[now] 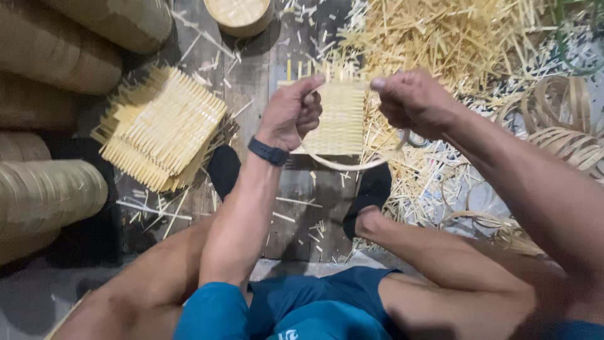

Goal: The person places a circular bamboo ring onto a flat woven bamboo mat, trims the excess mat with shears, and then removes the finished circular plate. This process is repeated multiple times to produce several plates.

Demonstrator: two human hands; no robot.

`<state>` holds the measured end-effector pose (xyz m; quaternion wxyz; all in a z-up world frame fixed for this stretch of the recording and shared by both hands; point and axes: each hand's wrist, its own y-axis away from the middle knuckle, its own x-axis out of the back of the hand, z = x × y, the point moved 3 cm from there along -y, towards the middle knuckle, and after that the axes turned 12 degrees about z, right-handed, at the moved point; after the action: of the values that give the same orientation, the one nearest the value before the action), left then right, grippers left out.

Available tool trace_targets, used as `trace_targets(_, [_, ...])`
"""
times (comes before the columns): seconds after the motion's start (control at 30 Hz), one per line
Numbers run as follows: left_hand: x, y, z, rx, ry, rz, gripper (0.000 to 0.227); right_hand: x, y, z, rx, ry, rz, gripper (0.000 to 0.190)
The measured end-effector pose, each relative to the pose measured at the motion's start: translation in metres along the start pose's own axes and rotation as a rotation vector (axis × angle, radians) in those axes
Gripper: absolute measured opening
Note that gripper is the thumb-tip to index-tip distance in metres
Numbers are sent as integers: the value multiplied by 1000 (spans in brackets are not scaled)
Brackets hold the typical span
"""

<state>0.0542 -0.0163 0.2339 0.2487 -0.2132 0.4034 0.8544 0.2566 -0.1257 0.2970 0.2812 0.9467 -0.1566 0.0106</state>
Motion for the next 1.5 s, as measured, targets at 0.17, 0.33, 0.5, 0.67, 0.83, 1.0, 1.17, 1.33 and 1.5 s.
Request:
trace_targets(0.17, [28, -7, 3, -59, 151, 97, 37, -10, -5, 6, -227, -218, 262, 42])
trace_targets(0.33, [71, -37, -17, -90, 300, 191, 25, -18, -23, 51, 130, -4, 235, 23])
trace_targets(0.5, [122, -69, -47, -504, -269, 533, 19, -21, -61, 117, 32, 183, 557, 22])
trace_targets(0.67, [140, -77, -62, -789, -1055, 659, 19, -44, -81, 155, 326, 446, 721, 17])
trace_targets(0.83, [142, -83, -61, -621, -1152, 730, 19, -42, -90, 179, 360, 477, 769, 20])
trace_targets(1.0, [141, -80, -56, -526, -1188, 688, 19, -41, -88, 192, 209, 369, 776, 21])
trace_targets(1.17, [141, -92, -47, -600, -1238, 641, 16, -41, -94, 189, 279, 423, 815, 17])
trace_targets(1.33, [145, -90, -52, -599, -1241, 603, 16, -41, -93, 193, 306, 478, 775, 14])
trace_targets(1.5, [143, -89, -48, -546, -1219, 611, 14, -40, -92, 188, 191, 380, 773, 14])
